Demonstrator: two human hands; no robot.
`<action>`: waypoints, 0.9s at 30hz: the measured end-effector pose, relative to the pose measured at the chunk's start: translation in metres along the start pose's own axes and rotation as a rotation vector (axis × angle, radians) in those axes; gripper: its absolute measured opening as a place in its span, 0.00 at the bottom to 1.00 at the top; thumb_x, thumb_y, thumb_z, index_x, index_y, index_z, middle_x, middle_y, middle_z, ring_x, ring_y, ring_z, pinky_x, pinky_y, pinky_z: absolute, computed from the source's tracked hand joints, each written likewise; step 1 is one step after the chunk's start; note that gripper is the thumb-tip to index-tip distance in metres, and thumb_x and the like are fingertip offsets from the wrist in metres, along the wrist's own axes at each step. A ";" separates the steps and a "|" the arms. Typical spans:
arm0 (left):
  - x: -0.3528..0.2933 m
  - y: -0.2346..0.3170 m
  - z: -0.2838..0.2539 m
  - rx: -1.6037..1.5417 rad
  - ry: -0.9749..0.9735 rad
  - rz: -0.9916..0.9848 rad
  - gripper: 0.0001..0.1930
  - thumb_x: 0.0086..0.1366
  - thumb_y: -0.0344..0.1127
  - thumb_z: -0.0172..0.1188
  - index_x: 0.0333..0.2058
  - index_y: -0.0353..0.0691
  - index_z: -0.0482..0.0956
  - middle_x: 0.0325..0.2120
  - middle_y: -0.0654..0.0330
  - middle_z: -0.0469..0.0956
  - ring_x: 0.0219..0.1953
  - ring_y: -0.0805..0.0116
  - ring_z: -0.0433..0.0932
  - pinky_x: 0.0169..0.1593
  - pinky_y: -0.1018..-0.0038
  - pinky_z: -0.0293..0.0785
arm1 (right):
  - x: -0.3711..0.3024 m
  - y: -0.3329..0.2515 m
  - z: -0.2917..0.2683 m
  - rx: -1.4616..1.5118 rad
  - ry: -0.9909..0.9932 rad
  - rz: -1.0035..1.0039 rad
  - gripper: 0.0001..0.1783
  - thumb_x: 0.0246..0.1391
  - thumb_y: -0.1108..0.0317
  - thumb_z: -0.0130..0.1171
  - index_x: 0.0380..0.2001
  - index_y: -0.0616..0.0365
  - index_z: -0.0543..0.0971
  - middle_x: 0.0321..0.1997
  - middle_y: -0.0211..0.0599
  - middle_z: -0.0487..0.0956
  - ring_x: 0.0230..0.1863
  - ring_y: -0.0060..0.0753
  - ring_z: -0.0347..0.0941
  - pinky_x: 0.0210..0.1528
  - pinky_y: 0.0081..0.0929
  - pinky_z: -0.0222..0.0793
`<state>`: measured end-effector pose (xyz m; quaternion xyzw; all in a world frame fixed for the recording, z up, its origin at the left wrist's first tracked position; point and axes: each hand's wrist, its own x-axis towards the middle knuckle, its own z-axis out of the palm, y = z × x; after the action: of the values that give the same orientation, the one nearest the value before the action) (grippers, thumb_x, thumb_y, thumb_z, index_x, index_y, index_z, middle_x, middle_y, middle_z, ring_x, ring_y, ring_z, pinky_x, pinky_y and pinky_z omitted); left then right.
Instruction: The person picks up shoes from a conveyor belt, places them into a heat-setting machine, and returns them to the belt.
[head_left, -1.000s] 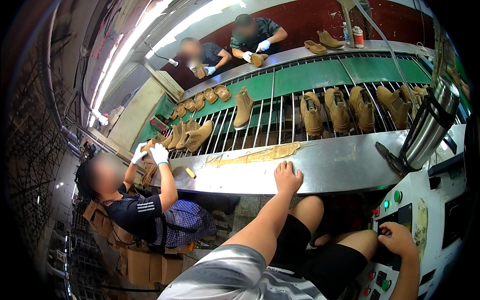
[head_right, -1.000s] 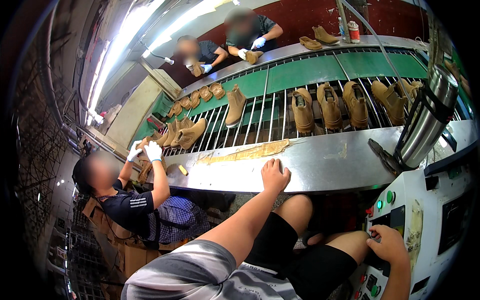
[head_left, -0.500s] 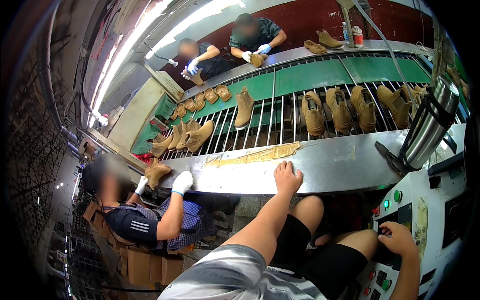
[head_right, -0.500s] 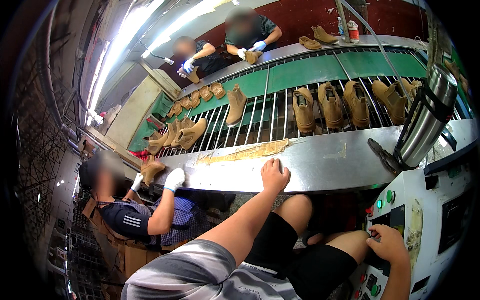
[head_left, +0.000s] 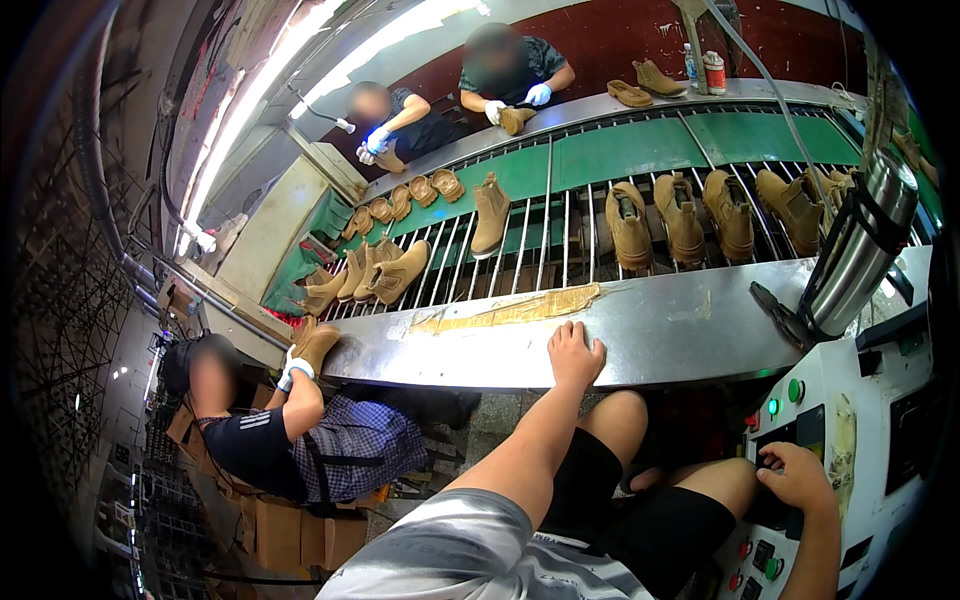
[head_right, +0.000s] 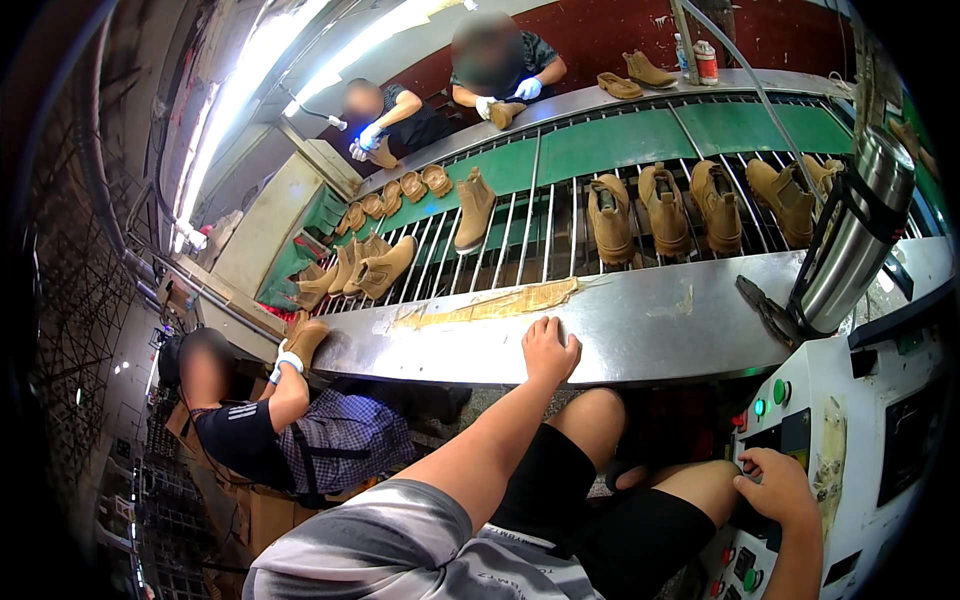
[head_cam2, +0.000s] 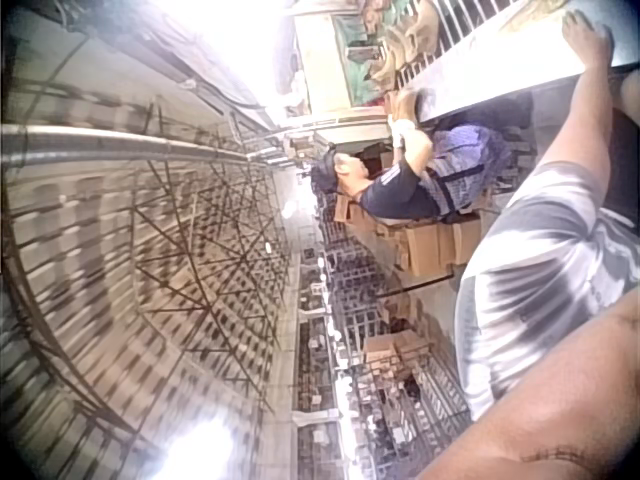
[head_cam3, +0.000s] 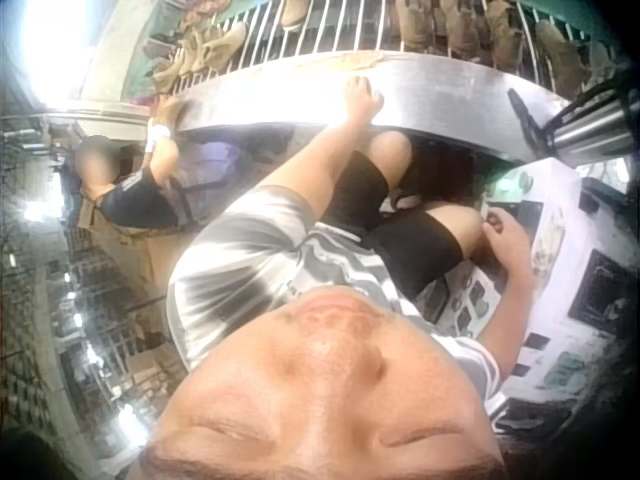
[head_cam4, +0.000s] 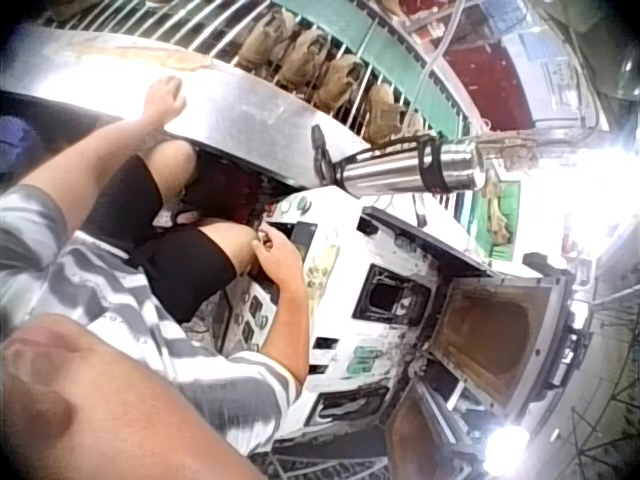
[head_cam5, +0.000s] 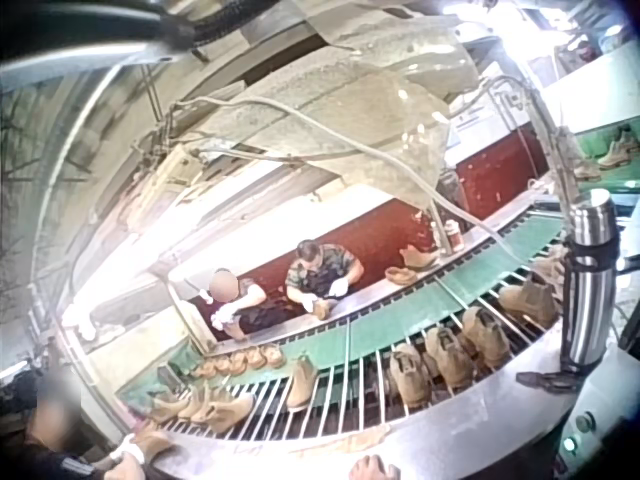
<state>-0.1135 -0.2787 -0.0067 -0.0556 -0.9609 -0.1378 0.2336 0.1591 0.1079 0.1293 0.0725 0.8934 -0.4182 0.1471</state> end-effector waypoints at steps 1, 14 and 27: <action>0.000 0.000 0.000 0.000 -0.004 -0.001 0.24 0.55 0.44 0.58 0.47 0.35 0.76 0.50 0.49 0.74 0.56 0.49 0.68 0.61 0.56 0.60 | 0.000 0.001 0.000 0.001 -0.001 0.000 0.21 0.42 0.66 0.66 0.42 0.61 0.80 0.37 0.43 0.81 0.37 0.41 0.78 0.44 0.33 0.74; 0.000 -0.001 0.001 0.001 -0.020 -0.001 0.24 0.56 0.45 0.58 0.48 0.35 0.76 0.51 0.47 0.74 0.56 0.49 0.69 0.61 0.56 0.60 | 0.000 0.000 -0.001 -0.010 -0.002 0.001 0.21 0.42 0.66 0.66 0.42 0.60 0.80 0.37 0.43 0.81 0.38 0.42 0.79 0.44 0.33 0.74; -0.001 0.002 0.001 0.001 -0.025 -0.007 0.25 0.56 0.45 0.58 0.49 0.35 0.76 0.51 0.47 0.73 0.57 0.49 0.68 0.62 0.56 0.60 | 0.003 0.006 0.001 0.007 0.002 -0.002 0.19 0.44 0.67 0.63 0.42 0.61 0.80 0.37 0.44 0.81 0.37 0.40 0.79 0.43 0.32 0.74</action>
<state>-0.1129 -0.2769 -0.0072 -0.0540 -0.9640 -0.1373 0.2212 0.1585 0.1113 0.1232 0.0727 0.8921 -0.4215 0.1454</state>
